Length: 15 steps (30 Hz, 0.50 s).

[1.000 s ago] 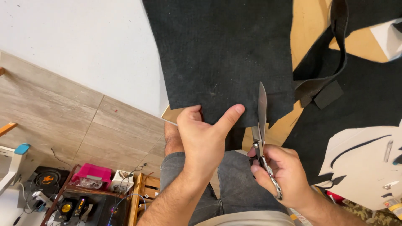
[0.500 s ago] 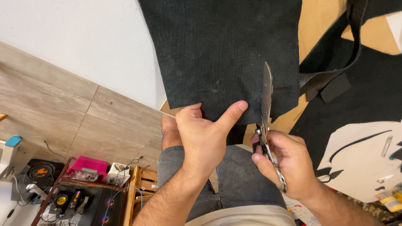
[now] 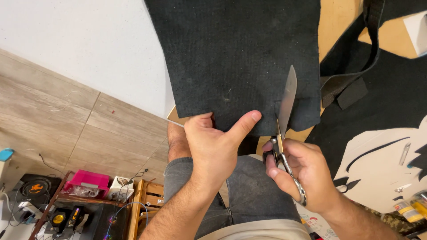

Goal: Cutting pieces of black leather following a pattern using shears.

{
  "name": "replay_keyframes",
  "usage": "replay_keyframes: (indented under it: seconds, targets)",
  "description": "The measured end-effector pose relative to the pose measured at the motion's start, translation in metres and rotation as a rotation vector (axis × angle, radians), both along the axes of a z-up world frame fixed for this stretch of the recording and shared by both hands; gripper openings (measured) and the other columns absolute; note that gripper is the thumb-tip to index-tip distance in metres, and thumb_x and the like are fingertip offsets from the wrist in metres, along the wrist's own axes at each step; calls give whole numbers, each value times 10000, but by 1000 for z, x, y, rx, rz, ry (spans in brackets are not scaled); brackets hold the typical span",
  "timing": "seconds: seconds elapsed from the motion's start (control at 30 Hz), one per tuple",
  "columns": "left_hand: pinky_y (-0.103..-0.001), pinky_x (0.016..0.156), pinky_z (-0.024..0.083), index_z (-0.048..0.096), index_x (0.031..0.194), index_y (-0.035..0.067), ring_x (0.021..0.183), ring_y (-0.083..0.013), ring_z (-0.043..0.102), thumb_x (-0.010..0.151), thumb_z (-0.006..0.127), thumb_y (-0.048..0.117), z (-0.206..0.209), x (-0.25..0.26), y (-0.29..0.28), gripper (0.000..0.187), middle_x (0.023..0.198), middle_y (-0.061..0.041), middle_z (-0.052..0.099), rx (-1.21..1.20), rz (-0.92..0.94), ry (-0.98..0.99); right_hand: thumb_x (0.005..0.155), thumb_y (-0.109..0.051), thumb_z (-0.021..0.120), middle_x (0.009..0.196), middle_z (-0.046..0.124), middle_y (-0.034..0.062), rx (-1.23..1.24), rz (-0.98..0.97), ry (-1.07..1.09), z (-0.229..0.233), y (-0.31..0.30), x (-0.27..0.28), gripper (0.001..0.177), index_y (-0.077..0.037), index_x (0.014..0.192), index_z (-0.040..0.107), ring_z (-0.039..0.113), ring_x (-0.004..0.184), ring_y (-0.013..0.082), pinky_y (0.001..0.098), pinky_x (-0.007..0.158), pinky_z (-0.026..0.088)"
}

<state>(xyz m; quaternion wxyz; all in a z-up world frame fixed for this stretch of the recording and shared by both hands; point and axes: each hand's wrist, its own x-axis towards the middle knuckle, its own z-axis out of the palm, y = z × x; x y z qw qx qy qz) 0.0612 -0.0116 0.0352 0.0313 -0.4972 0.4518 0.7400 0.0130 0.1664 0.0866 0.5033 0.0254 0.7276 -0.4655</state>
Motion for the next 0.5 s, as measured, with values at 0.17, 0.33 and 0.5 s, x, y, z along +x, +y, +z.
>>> replay_keyframes:
  seconds: [0.17,0.33,0.5]
  targets:
    - [-212,509,568,725,822,-71,624,-135,703,754,848,16,1,0,1,165,793,-119,783,-2,12,-42,739,14,680,693,690,41,32,96,62,-3,-8,-10,267,49,1004,688,584,574,97,204,565,507]
    - [-218,546,595,726,856,-72,661,-151,730,756,841,6,1,2,2,171,832,-129,790,15,26,-9,725,7,690,713,702,59,61,127,59,-2,-4,-12,293,62,1013,690,611,606,108,210,606,527]
    - [-221,563,597,744,859,-77,677,-152,736,752,838,5,3,0,0,165,842,-123,797,22,25,-25,768,3,667,705,679,56,58,143,80,-2,-6,-13,222,62,981,681,577,597,113,217,598,509]
